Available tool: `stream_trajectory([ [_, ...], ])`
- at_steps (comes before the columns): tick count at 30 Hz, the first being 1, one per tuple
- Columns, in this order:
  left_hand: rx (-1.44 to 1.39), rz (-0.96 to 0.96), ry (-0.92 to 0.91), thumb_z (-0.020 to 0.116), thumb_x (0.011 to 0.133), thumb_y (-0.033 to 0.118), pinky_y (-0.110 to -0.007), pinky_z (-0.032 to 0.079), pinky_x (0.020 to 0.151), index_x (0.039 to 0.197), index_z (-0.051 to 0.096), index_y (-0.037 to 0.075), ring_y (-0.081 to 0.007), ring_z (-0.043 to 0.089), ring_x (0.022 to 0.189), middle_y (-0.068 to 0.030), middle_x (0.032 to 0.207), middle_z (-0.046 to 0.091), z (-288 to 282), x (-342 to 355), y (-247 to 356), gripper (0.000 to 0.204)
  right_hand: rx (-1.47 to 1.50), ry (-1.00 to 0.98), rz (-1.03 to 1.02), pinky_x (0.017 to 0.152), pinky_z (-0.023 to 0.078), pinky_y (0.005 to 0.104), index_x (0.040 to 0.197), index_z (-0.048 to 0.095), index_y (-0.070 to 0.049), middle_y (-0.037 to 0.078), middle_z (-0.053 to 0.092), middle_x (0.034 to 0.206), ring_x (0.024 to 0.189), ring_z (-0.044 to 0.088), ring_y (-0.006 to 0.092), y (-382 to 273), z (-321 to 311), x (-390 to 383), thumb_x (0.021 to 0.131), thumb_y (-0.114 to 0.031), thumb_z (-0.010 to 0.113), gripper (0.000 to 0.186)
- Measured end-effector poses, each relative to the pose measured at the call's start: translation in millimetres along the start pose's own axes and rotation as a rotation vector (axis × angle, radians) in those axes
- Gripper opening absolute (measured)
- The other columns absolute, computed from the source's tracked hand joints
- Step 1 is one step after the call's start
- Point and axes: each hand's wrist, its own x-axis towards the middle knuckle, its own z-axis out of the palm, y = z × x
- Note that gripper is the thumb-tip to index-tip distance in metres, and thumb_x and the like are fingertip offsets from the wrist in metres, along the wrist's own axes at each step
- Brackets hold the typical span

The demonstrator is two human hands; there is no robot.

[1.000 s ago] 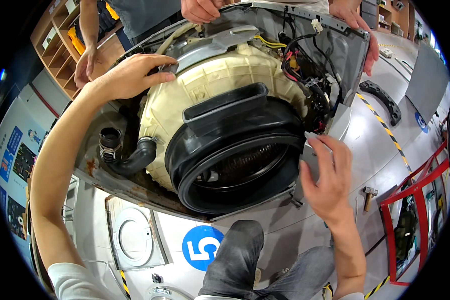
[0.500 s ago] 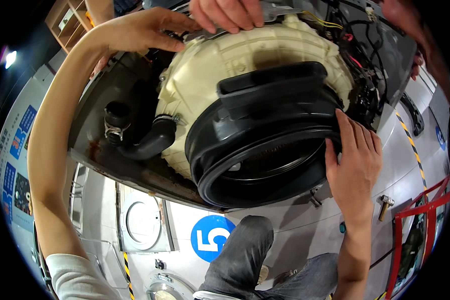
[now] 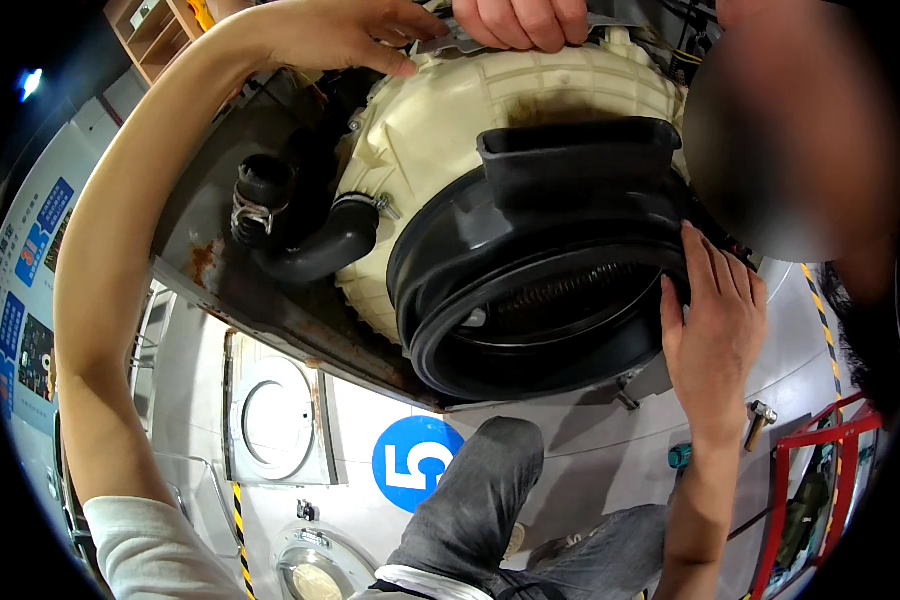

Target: The person disassembles parts of a washing machine by hand and using a power drill. They remove a metal panel, unscrew components, and detach a control board before manipulating the door seal with pliers.

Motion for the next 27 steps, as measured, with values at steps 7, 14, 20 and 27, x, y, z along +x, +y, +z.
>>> stream_trajectory([
  [7, 0.027, -0.024, 0.041, 0.063, 0.091, 0.027, -0.037, 0.041, 0.103, 0.137, 0.045, 0.003, -0.0256, 0.051, 0.121, -0.0132, 0.131, 0.055, 0.6, 0.6, -5.0, 0.055, 0.021, 0.031, 0.010, 0.092, 0.042, 0.0380, 0.123, 0.057, -0.004, 0.010, 0.064, 0.112, 0.102, 0.058, 0.0281, 1.3, 3.7, 1.9, 0.080, -0.011, 0.065, 0.044],
  [14, 0.034, -0.060, 0.094, 0.064, 0.091, 0.030, -0.036, 0.045, 0.099, 0.136, 0.047, 0.002, -0.0255, 0.056, 0.116, -0.0138, 0.128, 0.057, 7.3, 3.1, -7.3, 0.055, 0.026, 0.041, 0.011, 0.091, 0.042, 0.0375, 0.120, 0.058, -0.004, 0.010, 0.064, 0.109, 0.100, 0.059, 0.0270, 0.8, -0.1, 1.0, 0.079, -0.011, 0.066, 0.043],
  [20, 0.006, -0.059, 0.085, 0.065, 0.089, 0.036, -0.038, 0.051, 0.092, 0.135, 0.049, 0.004, -0.0286, 0.056, 0.117, -0.0145, 0.127, 0.057, 6.8, 0.5, -1.8, 0.058, 0.077, 0.031, 0.035, 0.088, 0.043, 0.0372, 0.117, 0.059, -0.004, 0.007, 0.065, 0.106, 0.096, 0.060, 0.0236, 2.2, -1.8, 0.8, 0.076, -0.011, 0.067, 0.042],
  [27, 0.034, -0.073, 0.101, 0.065, 0.090, 0.036, -0.036, 0.053, 0.088, 0.135, 0.050, 0.007, -0.0268, 0.059, 0.112, -0.0139, 0.125, 0.059, 8.2, -1.5, -2.5, 0.056, 0.118, 0.053, 0.046, 0.089, 0.042, 0.0368, 0.118, 0.060, -0.005, 0.006, 0.065, 0.105, 0.096, 0.060, 0.0239, 0.9, -1.2, -1.2, 0.076, -0.009, 0.067, 0.042],
])
